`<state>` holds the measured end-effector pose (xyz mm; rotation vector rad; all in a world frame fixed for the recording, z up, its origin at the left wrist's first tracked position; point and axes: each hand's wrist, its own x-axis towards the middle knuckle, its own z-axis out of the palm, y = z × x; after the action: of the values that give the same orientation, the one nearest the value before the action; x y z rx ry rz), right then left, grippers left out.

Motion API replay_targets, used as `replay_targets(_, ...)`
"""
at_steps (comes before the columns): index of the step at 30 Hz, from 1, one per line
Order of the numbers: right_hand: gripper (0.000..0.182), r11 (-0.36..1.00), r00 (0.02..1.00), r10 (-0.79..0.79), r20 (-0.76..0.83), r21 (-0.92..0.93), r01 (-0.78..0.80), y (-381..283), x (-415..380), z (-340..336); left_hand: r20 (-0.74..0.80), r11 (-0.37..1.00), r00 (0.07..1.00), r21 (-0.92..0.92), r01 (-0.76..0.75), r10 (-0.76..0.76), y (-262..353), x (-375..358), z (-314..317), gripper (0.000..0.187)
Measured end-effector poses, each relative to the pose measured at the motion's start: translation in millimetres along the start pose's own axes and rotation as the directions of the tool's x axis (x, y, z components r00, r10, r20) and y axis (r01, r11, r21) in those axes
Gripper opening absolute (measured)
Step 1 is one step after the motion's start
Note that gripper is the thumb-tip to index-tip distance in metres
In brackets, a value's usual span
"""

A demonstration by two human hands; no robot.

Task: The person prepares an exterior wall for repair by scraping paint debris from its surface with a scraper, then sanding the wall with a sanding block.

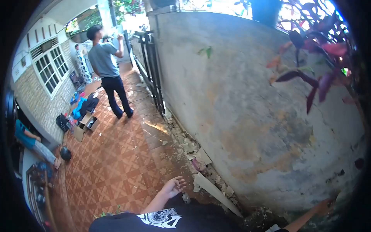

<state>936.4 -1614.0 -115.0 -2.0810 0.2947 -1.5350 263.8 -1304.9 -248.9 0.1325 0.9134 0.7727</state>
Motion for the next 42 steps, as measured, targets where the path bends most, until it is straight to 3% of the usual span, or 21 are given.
replay_targets(1,0.033,0.991,0.993,0.091,0.074,-0.107,-0.083,-7,4,-3,0.005,1.0,1.0,0.008,-0.018,0.018,8,-3,-7,0.059)
replay_targets(2,0.033,0.991,0.992,0.094,0.085,-0.099,-0.085,-24,3,-11,-0.002,1.0,1.0,0.006,-0.03,0.03,19,-2,-8,0.059)
replay_targets(9,0.032,0.964,0.958,0.24,0.154,0.077,-0.254,-58,8,-51,-0.174,0.973,0.957,0.067,-0.223,0.231,83,-19,-39,0.051)
replay_targets(15,0.032,0.802,0.804,0.481,0.35,0.196,-0.565,-116,14,-114,-0.22,0.971,0.946,0.081,-0.226,0.239,89,-26,-37,0.05)
replay_targets(18,0.028,0.827,0.868,0.408,0.285,0.289,-0.483,-76,18,-85,-0.213,0.981,0.958,0.071,-0.183,0.194,74,-26,-29,0.051)
replay_targets(19,0.025,0.85,0.921,0.331,0.204,0.359,-0.385,-46,20,-62,-0.209,0.986,0.964,0.056,-0.157,0.166,69,-25,-29,0.051)
replay_targets(20,0.025,0.851,0.922,0.332,0.201,0.358,-0.384,-4,27,-30,-0.206,0.986,0.965,0.057,-0.155,0.164,65,-25,-29,0.051)
replay_targets(21,0.025,0.515,0.881,0.333,0.335,0.718,-0.468,43,40,4,-0.208,0.989,0.967,0.047,-0.14,0.146,59,-25,-29,0.051)
replay_targets(22,0.025,0.041,0.851,0.263,0.455,0.876,-0.481,64,48,21,-0.209,0.992,0.969,0.034,-0.125,0.13,55,-25,-29,0.051)
replay_targets(23,0.025,0.04,0.852,0.261,0.454,0.877,-0.48,61,48,17,-0.209,0.992,0.97,0.032,-0.125,0.128,52,-26,-28,0.051)
replay_targets(24,0.025,0.483,0.956,0.112,0.27,0.826,-0.29,61,47,12,-0.213,0.992,0.969,0.028,-0.124,0.127,50,-28,-28,0.051)
replay_targets(25,0.025,0.797,0.982,-0.116,0.148,0.604,0.003,53,47,3,-0.217,0.992,0.968,0.024,-0.124,0.126,47,-30,-28,0.052)
replay_targets(26,0.025,0.796,0.982,-0.117,0.149,0.605,0.003,71,52,18,-0.218,0.992,0.968,0.022,-0.125,0.127,46,-30,-30,0.052)
replay_targets(28,0.025,0.756,0.925,-0.291,0.244,0.651,0.066,105,66,41,-0.201,0.993,0.972,0.018,-0.118,0.119,46,-31,-34,0.054)
replay_targets(34,0.025,0.865,0.943,-0.176,0.281,0.502,0.012,63,37,0,-0.205,0.991,0.97,0.021,-0.13,0.131,47,-36,-38,0.051)
replay_targets(42,0.027,0.914,0.946,-0.123,0.301,0.405,-0.01,37,23,-36,-0.207,0.989,0.967,0.005,-0.149,0.147,54,-40,-48,0.051)
